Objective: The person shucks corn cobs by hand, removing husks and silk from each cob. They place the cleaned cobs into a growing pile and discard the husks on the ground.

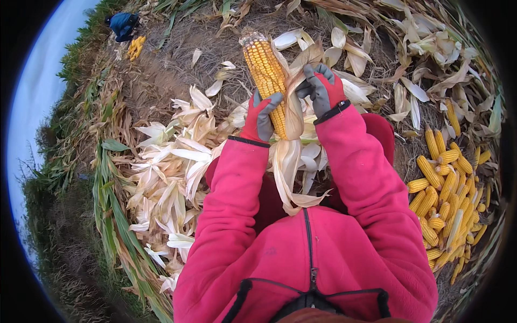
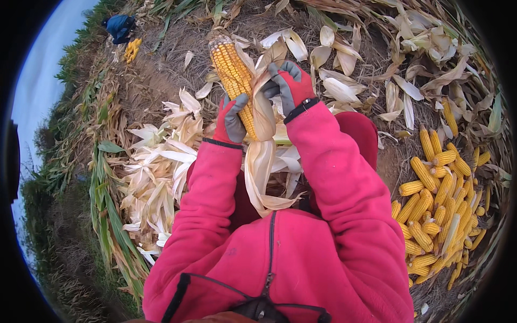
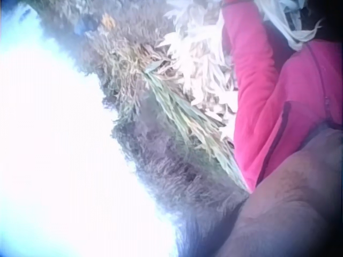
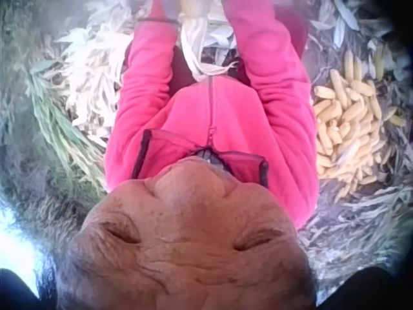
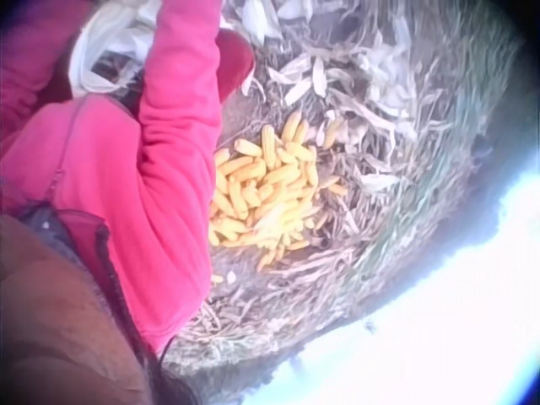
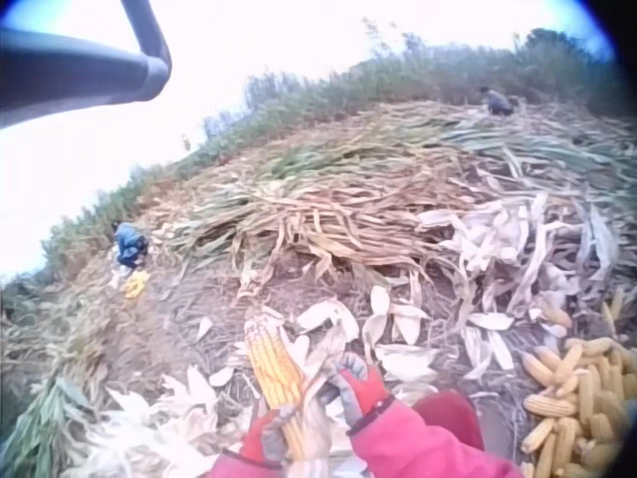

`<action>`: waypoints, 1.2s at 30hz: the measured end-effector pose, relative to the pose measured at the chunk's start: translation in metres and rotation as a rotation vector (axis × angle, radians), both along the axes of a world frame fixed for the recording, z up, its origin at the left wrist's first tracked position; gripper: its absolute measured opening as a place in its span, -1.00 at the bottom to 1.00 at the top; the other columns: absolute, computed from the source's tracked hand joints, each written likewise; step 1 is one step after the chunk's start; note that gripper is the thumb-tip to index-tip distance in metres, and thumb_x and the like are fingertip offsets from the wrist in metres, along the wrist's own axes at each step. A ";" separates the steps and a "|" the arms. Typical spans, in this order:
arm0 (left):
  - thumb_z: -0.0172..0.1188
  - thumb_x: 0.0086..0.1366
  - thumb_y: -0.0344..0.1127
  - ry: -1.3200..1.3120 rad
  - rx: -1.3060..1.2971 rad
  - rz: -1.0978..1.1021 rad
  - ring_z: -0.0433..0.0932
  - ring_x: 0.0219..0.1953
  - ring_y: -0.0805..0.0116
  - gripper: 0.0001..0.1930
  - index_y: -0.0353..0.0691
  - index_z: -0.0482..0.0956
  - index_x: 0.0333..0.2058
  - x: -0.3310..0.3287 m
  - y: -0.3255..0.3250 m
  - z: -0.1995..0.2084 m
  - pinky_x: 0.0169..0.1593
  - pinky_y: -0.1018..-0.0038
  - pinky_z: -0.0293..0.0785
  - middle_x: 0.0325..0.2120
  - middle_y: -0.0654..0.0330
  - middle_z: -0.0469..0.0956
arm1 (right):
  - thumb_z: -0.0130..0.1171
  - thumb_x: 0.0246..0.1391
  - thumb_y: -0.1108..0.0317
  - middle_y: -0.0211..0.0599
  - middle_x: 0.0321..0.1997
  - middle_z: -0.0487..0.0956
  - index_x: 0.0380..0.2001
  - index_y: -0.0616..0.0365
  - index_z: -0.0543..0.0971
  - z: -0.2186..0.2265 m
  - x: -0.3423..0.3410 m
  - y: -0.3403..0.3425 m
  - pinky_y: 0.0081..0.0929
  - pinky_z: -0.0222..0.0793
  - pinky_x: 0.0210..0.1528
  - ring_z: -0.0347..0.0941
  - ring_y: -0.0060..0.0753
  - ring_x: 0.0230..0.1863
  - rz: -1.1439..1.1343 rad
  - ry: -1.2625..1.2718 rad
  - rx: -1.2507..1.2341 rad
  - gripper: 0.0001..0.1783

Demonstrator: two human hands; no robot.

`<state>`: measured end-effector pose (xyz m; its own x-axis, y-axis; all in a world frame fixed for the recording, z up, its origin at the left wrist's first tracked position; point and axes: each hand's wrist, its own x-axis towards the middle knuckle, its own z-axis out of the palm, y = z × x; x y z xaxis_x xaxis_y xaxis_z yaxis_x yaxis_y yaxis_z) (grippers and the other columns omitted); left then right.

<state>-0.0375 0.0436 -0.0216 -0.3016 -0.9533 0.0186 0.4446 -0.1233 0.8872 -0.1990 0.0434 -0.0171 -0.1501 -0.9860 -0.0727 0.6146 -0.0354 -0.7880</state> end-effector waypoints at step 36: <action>0.49 -0.17 -0.28 -0.385 -0.395 0.719 0.46 -0.16 0.39 -0.26 -0.32 0.30 -0.01 0.021 -0.019 -0.003 -0.07 0.46 0.40 -0.18 0.15 0.46 | 0.11 0.04 0.33 -0.10 0.35 0.06 0.32 0.15 -0.10 -0.004 0.048 0.019 -0.28 -0.10 0.35 -0.02 -0.20 0.37 0.121 0.258 -0.450 -0.14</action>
